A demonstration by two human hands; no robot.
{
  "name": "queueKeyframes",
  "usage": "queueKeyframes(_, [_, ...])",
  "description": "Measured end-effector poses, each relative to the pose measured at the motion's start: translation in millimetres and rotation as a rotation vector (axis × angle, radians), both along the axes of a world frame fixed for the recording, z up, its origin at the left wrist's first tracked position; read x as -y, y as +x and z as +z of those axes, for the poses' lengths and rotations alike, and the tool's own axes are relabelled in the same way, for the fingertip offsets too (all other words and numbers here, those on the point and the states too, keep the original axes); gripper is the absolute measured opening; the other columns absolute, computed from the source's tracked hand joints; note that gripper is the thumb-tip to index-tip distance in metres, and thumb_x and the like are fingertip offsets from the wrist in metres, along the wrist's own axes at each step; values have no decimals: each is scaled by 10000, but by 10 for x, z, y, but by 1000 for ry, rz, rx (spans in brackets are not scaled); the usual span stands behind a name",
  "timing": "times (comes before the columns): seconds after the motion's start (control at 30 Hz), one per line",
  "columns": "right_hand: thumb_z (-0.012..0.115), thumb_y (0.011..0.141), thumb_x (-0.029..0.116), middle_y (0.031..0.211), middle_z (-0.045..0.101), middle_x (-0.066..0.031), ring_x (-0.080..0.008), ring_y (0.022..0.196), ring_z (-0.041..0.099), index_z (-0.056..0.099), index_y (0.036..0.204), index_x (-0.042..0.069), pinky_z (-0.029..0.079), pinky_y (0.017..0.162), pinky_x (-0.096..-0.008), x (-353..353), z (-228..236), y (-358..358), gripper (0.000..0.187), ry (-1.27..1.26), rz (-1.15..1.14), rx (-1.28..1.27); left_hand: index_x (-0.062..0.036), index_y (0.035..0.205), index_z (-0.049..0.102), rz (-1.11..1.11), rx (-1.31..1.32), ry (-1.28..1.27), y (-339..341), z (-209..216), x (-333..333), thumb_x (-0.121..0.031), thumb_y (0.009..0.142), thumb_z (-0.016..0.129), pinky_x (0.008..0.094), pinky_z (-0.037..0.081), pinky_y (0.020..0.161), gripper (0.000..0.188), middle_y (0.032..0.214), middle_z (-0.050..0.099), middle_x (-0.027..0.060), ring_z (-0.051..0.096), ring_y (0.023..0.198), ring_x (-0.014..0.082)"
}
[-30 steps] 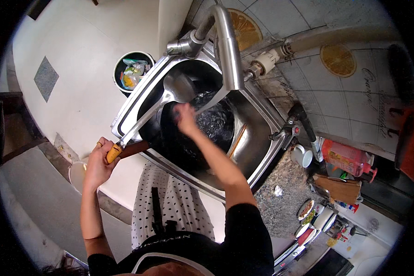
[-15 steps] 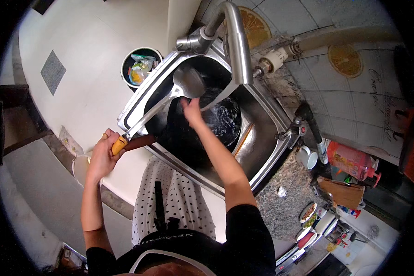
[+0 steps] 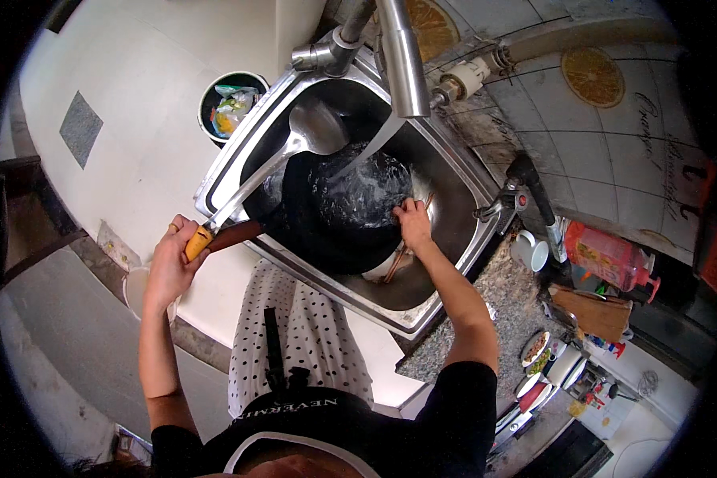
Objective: The person washes a wok in a sink, clears food scraps from the drain into a bucket, wipes the wok with a paper towel, and then adds a liquid mixture from a bowl and noodles from a colander into the wok on a gas stove.
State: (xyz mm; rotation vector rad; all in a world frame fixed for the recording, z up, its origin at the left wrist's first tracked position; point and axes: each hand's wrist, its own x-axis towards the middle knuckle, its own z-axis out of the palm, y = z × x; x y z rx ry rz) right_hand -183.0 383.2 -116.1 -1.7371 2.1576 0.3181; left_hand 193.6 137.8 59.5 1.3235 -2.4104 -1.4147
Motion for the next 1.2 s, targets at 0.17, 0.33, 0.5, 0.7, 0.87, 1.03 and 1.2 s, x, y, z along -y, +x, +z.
queueKeyframes(0.17, [463, 630, -50, 951, 494, -128, -302, 905, 460, 571, 910, 118, 399, 761, -376, 228, 27, 1074, 343, -67, 8, 667, -10, 823, 451, -23, 20, -20, 1, 8, 4, 49, 641, 605, 320, 395, 670, 245, 790, 411, 117, 450, 741, 300])
queueKeyframes(0.33, [468, 696, 14, 934, 496, -171, -331, 921, 446, 533, 936, 23, 374, 777, -394, 1535, -520, 826, 249, -602, -419, 821, 6, 807, 453, -21, 38, 7, -31, 8, -2, 83, 629, 606, 268, 379, 691, 248, 793, 401, 104, 419, 731, 268])
queueKeyframes(0.5, [453, 777, 158, 1057, 471, -133, -341, 979, 421, 537, 1029, 167, 387, 789, -392, 867, -456, 199, 265, -307, -332, -123, -23, 825, 470, -1, 12, -10, 32, -37, -14, 46, 637, 609, 329, 398, 652, 244, 787, 417, 116, 453, 726, 301])
queueKeyframes(0.7, [427, 731, 56, 999, 471, -122, -303, 964, 435, 520, 971, 84, 354, 815, -364, 775, -470, 1205, 258, -402, -164, 595, -37, 836, 481, -12, 52, 6, -18, 54, 7, 29, 645, 609, 360, 407, 645, 239, 788, 427, 125, 470, 748, 319])
queueKeyframes(0.87, [459, 728, 51, 965, 477, -131, -306, 905, 459, 498, 952, 35, 375, 751, -392, 1577, -802, 448, 228, -792, -536, 476, -28, 830, 475, -54, 45, -51, -59, 54, 6, 40, 642, 613, 346, 407, 656, 243, 783, 420, 122, 463, 750, 315])
queueKeyframes(1.03, [463, 773, 127, 1092, 418, -104, -356, 963, 384, 525, 1028, 223, 378, 765, -440, 633, -516, 511, 280, -71, -689, -98, -16, 815, 468, -11, -36, -50, 4, -9, -30, 50, 638, 612, 331, 406, 664, 237, 791, 421, 119, 458, 744, 306])
queueKeyframes(1.2, [556, 745, 190, 1008, 473, -112, -281, 973, 437, 522, 1048, 172, 360, 777, -426, 305, -264, 1425, 306, -164, -467, 730, -32, 800, 502, -37, 8, -149, -15, 20, -74, 26, 628, 620, 347, 398, 693, 216, 796, 461, 113, 468, 790, 303])
